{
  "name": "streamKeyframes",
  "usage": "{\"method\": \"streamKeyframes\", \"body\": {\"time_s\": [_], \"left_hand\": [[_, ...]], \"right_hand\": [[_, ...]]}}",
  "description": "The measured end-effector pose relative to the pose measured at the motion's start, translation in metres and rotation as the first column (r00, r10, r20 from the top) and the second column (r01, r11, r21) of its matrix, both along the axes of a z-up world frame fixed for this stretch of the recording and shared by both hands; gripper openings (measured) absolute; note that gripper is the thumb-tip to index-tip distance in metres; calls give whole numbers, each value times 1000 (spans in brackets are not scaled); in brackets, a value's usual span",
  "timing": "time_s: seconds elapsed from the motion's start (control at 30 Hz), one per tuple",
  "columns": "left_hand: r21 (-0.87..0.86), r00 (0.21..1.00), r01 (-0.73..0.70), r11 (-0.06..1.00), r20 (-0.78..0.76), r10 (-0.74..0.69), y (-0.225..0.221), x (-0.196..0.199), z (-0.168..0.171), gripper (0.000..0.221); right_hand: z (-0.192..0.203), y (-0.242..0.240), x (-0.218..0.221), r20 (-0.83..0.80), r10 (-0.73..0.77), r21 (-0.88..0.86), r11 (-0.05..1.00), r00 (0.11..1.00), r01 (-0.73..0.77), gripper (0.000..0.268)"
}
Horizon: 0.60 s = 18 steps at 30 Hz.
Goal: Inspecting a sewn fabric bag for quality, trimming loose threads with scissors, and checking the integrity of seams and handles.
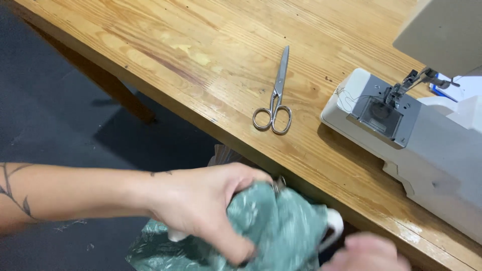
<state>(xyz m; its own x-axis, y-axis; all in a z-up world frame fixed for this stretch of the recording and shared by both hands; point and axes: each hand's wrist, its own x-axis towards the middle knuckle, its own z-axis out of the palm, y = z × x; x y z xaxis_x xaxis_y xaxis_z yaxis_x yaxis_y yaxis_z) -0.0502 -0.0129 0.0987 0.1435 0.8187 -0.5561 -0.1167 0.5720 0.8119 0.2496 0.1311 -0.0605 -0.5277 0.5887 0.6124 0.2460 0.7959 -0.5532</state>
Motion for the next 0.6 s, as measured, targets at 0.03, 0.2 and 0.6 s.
{"method": "streamKeyframes", "body": {"time_s": [0.03, 0.2, 0.6], "left_hand": [[169, 982, 158, 973, 81, -174, -2, -5, -6, 31], [402, 715, 678, 616, -556, -424, 2, -1, 31, 23], [-18, 110, 668, 744, -986, -123, -9, -2, 19, 21]], "right_hand": [[-14, 48, 8, 507, 43, -271, 956, 861, 112, 23], [124, -1, -77, 87, 653, -628, 622, 753, -467, 74], [142, -47, -85, 245, 241, -180, 963, 939, -200, 45]]}}
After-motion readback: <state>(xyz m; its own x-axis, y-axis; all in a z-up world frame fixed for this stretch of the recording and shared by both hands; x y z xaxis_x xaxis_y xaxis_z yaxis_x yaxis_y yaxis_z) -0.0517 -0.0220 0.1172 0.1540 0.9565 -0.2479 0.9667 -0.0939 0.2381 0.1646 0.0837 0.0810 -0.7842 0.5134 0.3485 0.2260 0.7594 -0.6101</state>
